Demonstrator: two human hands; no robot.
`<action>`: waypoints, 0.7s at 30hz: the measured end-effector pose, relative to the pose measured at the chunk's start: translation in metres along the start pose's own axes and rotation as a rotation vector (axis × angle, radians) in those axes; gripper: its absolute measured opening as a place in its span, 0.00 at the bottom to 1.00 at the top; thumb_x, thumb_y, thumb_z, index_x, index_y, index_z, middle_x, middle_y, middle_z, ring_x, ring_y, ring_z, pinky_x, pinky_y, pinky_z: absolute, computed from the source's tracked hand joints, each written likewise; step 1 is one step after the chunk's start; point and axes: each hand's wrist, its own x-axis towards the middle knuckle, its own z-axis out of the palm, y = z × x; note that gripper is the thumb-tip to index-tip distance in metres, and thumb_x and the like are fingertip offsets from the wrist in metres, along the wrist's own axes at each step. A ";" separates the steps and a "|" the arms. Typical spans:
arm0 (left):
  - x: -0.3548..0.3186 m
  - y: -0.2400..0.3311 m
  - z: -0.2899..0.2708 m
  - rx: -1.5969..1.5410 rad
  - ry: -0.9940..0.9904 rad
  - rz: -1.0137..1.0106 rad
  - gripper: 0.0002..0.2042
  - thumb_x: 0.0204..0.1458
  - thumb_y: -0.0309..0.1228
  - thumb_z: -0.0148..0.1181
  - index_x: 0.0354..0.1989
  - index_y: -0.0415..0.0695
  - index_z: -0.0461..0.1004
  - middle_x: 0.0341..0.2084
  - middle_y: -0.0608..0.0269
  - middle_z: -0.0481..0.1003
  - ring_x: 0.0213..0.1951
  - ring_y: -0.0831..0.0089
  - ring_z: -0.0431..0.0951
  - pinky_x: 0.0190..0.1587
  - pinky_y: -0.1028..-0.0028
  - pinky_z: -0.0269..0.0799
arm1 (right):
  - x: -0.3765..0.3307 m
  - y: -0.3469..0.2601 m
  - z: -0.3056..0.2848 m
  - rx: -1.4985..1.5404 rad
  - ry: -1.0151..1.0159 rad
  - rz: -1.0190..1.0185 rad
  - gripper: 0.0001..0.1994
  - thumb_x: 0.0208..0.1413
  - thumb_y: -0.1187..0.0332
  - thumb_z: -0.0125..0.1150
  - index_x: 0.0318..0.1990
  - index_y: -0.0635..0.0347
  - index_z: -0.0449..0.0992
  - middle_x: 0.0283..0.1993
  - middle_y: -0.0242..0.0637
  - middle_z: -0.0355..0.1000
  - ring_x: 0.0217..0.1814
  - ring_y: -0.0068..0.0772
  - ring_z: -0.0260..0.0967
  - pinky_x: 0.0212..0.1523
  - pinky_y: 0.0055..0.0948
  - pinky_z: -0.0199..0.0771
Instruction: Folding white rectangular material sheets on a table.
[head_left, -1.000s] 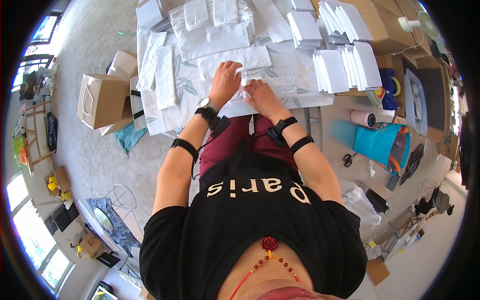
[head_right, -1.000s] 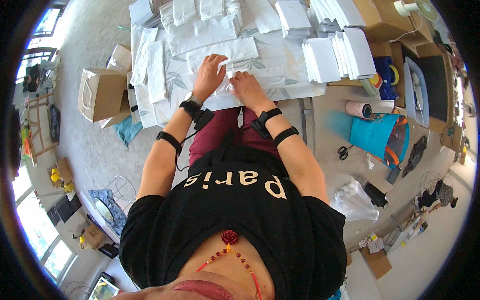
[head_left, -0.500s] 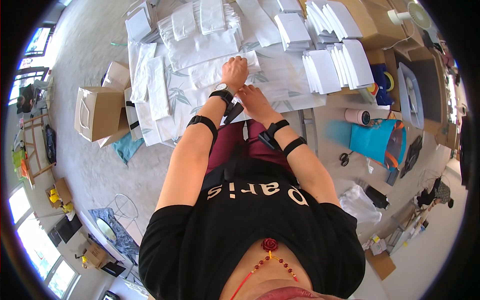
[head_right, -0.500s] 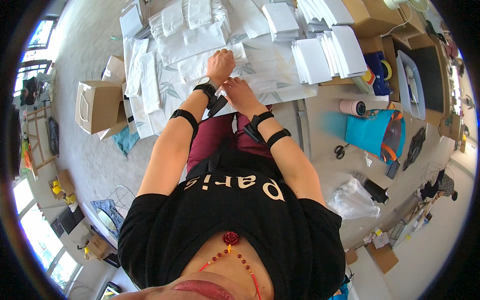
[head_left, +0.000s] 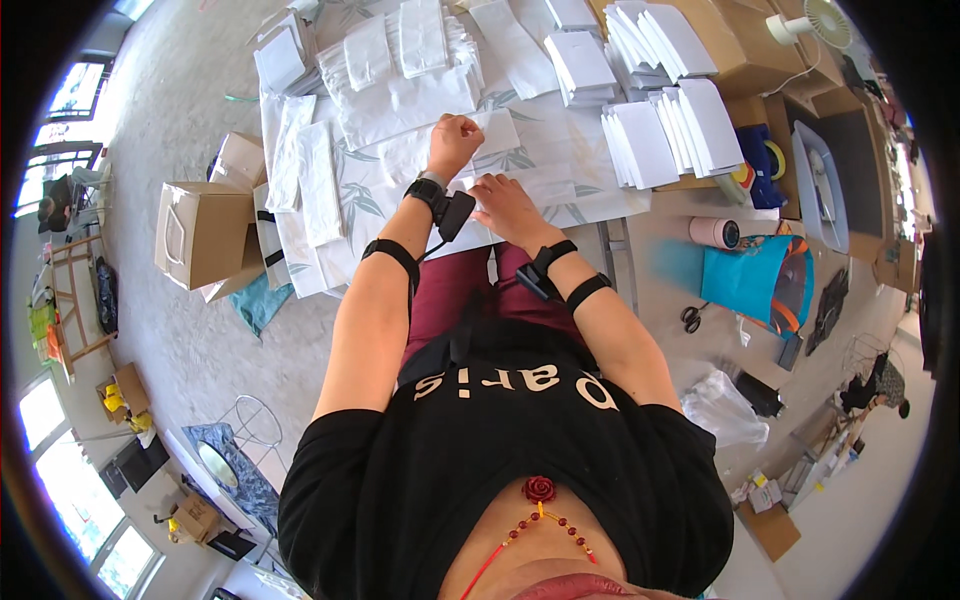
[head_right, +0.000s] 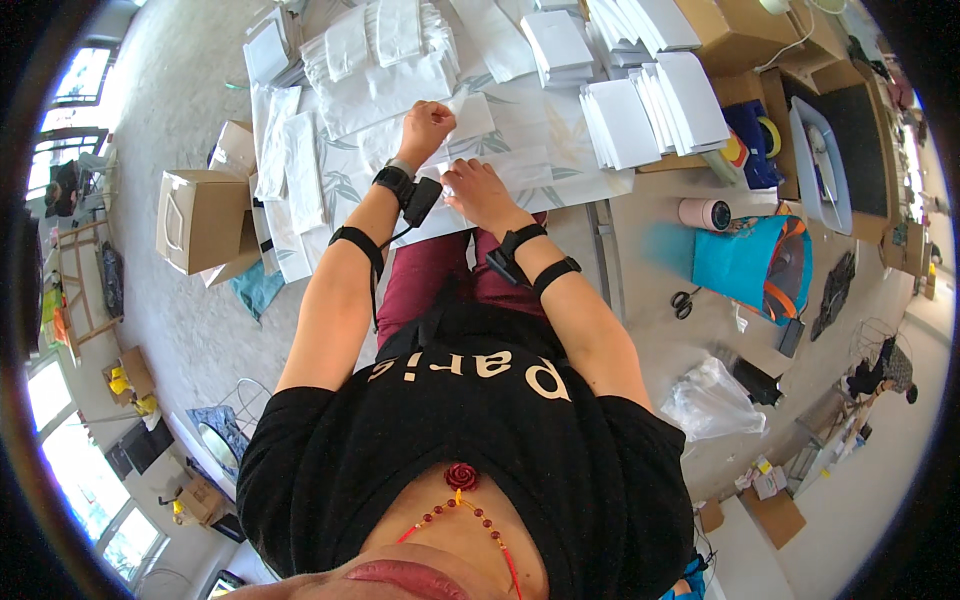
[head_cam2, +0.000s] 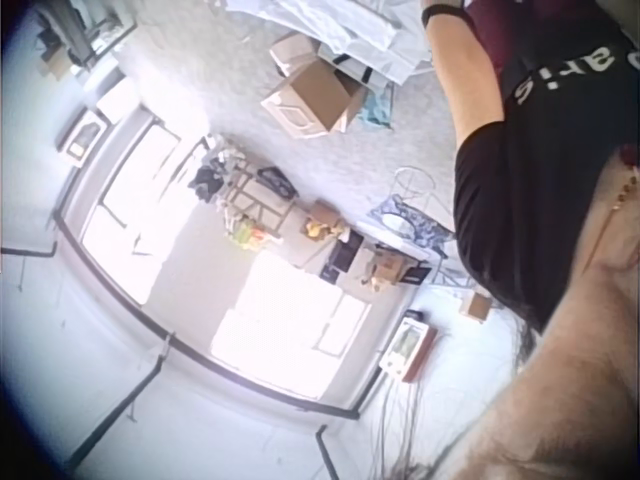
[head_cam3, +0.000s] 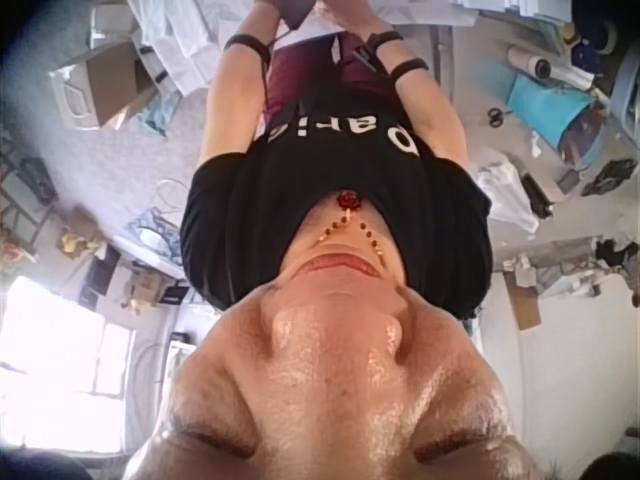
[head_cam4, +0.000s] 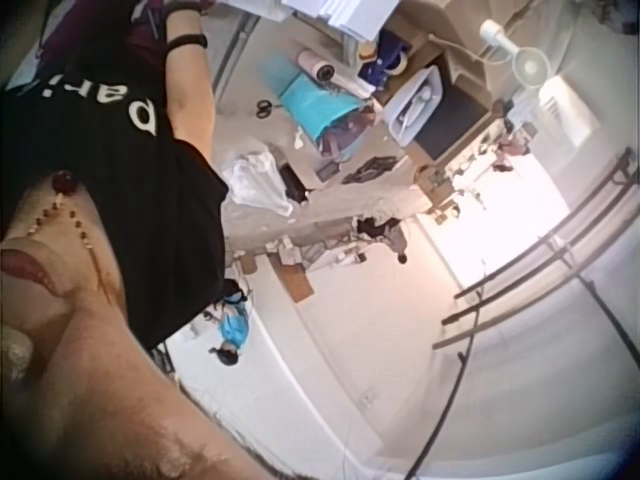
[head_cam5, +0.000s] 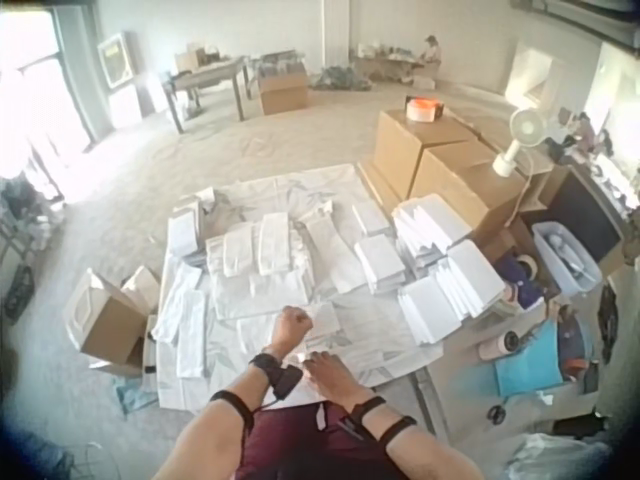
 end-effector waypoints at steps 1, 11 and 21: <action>-0.001 -0.002 -0.006 -0.057 0.048 -0.021 0.07 0.44 0.31 0.68 0.29 0.41 0.83 0.30 0.51 0.79 0.34 0.60 0.82 0.40 0.65 0.78 | 0.001 -0.001 0.000 0.015 -0.010 0.002 0.18 0.51 0.63 0.70 0.49 0.52 0.77 0.50 0.36 0.71 0.55 0.45 0.70 0.54 0.45 0.73; -0.044 0.006 -0.139 -0.950 0.332 -0.154 0.07 0.61 0.25 0.61 0.43 0.34 0.79 0.38 0.63 0.82 0.41 0.78 0.79 0.50 0.77 0.73 | -0.009 0.003 -0.001 0.053 -0.038 0.068 0.15 0.55 0.64 0.67 0.50 0.53 0.77 0.53 0.34 0.71 0.57 0.42 0.68 0.57 0.43 0.70; -0.104 0.081 -0.195 -0.113 0.259 0.071 0.07 0.51 0.21 0.66 0.39 0.38 0.79 0.43 0.59 0.80 0.38 0.72 0.80 0.41 0.74 0.76 | 0.008 -0.029 -0.017 0.307 0.196 0.104 0.15 0.56 0.69 0.66 0.52 0.58 0.77 0.47 0.40 0.75 0.52 0.43 0.72 0.53 0.40 0.73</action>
